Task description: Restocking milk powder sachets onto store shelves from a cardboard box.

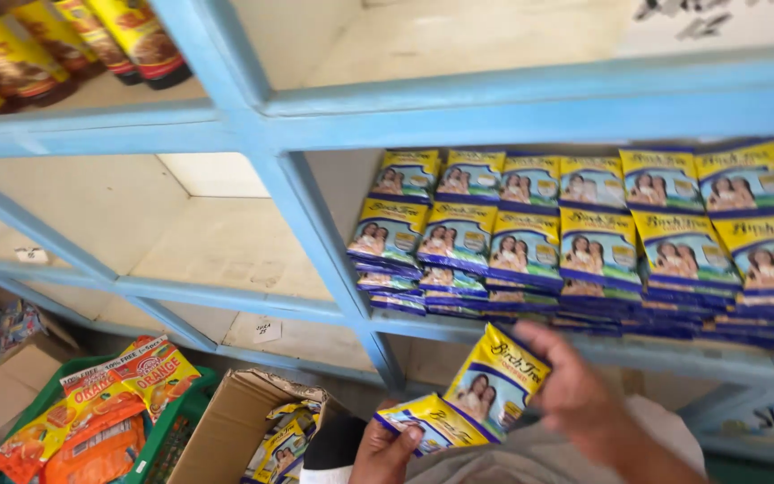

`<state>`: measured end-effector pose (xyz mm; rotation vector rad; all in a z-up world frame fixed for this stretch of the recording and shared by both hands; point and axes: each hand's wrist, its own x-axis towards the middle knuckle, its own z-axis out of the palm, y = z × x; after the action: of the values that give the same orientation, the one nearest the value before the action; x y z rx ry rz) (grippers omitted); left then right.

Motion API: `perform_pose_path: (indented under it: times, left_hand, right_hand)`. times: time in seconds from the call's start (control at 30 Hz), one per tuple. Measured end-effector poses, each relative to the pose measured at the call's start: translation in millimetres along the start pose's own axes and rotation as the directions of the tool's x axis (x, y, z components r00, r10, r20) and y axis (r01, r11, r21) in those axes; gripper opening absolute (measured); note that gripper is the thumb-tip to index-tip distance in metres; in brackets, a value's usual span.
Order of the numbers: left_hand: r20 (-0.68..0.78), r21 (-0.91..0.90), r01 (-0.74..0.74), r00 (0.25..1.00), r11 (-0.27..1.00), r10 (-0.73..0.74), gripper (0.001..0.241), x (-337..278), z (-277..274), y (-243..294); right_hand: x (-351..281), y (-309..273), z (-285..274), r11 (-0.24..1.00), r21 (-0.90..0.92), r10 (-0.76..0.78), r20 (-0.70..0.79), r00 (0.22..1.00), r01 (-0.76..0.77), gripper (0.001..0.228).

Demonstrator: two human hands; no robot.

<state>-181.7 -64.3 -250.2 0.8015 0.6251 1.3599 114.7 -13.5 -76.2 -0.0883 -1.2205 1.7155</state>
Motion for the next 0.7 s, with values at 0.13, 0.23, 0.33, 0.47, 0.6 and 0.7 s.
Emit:
perform_pose_path:
  times: [0.13, 0.23, 0.33, 0.47, 0.6, 0.7]
  left_hand:
    - [-0.046, 0.190, 0.016, 0.999, 0.982, -0.007, 0.030, 9.9, -7.8, -12.9]
    - [0.137, 0.126, 0.067, 0.987, 0.990, -0.084, 0.034, 12.5, 2.0, 3.8]
    - [0.101, 0.263, -0.122, 0.990, 0.957, 0.098, 0.011, 13.6, 0.5, 3.2]
    - [0.060, 0.390, -0.049, 0.998, 0.920, 0.028, 0.016, 31.4, 47.7, 39.4]
    - [-0.068, 0.412, 0.083, 0.996, 0.907, -0.060, 0.025, 51.1, 132.0, 116.5]
    - [-0.051, 0.486, 0.010, 0.999, 0.874, 0.017, 0.030, 77.1, 172.7, 150.7]
  right_hand:
    - [-19.9, 63.9, -21.4, 0.967, -0.071, 0.202, -0.365, 0.909, -0.244, 0.075]
    - [-18.0, 46.0, -33.9, 0.992, -0.049, 0.081, -0.457, 0.886, -0.117, 0.074]
    - [6.3, 6.0, -25.3, 0.855, -0.485, -0.100, -0.502, 0.859, -0.184, 0.073]
    - [72.8, -43.8, -12.8, 0.616, -0.788, -0.284, -0.219, 0.933, 0.002, 0.048]
    - [136.4, -77.5, -22.7, 0.692, -0.722, -0.267, -0.239, 0.934, 0.014, 0.046]
    - [180.6, -96.9, -37.7, 0.810, -0.586, -0.241, -0.341, 0.909, -0.005, 0.046]
